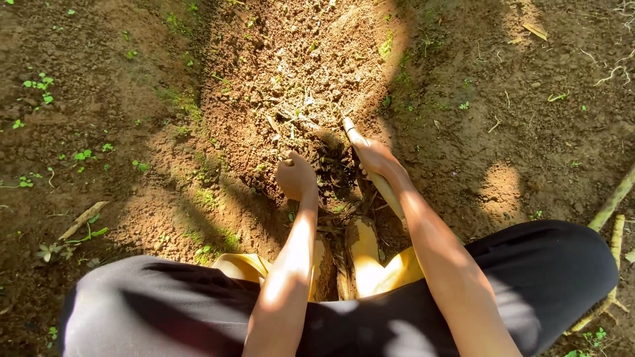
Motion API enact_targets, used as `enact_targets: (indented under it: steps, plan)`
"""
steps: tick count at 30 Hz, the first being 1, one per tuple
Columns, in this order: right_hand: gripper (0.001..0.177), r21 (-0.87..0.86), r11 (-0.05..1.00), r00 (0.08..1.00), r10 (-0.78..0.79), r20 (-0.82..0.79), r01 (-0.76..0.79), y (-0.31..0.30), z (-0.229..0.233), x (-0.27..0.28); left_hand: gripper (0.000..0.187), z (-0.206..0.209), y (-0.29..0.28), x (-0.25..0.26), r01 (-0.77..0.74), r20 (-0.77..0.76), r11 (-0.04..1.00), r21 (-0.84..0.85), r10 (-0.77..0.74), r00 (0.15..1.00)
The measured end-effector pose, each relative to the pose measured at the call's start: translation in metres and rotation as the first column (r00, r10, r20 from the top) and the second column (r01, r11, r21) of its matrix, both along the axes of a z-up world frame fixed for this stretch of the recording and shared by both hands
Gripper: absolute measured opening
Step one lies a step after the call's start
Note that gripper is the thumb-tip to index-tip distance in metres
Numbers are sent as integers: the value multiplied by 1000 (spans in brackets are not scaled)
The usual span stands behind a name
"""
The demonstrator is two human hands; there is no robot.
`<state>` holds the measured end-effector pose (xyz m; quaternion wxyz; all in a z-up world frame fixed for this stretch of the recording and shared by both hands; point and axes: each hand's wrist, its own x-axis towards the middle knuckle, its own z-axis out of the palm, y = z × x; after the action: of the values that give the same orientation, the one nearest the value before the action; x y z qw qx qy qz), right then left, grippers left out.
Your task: The person uses a hoe to dig a narrow trench in the soil, repeatedly striking and pulling the earth. They also use their hands to clear loose soil and debris from the trench. The person moves along the trench line to continue digging.
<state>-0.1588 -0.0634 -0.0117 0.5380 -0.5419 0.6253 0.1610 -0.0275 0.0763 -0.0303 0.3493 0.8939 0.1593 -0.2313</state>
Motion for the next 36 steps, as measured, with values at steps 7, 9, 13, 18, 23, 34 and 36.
enact_targets:
  steps: [7, 9, 13, 18, 23, 34, 36]
  plan:
    - [67, -6, 1000, 999, -29, -38, 29, 0, -7, 6, 55, 59, 5, -10, 108, 43, 993, -36, -107, 993]
    - [69, -36, 999, 998, -37, -49, 36, 3, 1, 8, 83, 38, -8, -27, -15, -174, 991, -135, -9, 985]
    - [81, -48, 992, 993, -115, 9, 115, 21, 30, 16, 80, -67, -31, -24, -191, -271, 955, -228, 126, 954]
    - [66, -174, 982, 995, -85, -54, 75, 29, -2, 9, 70, -74, -36, -7, -516, -439, 832, -205, 394, 808]
    - [72, -353, 914, 979, 172, -111, -200, 38, 14, 14, 70, -42, -28, 5, -596, -524, 780, -189, 434, 733]
    - [71, -356, 903, 971, 223, -89, -240, 62, 26, 0, 54, 34, -50, 11, -501, -515, 827, -256, 322, 795]
    - [68, -382, 903, 980, 197, -38, -196, 63, 20, -3, 63, -10, -61, 11, -434, -478, 872, -226, 288, 829]
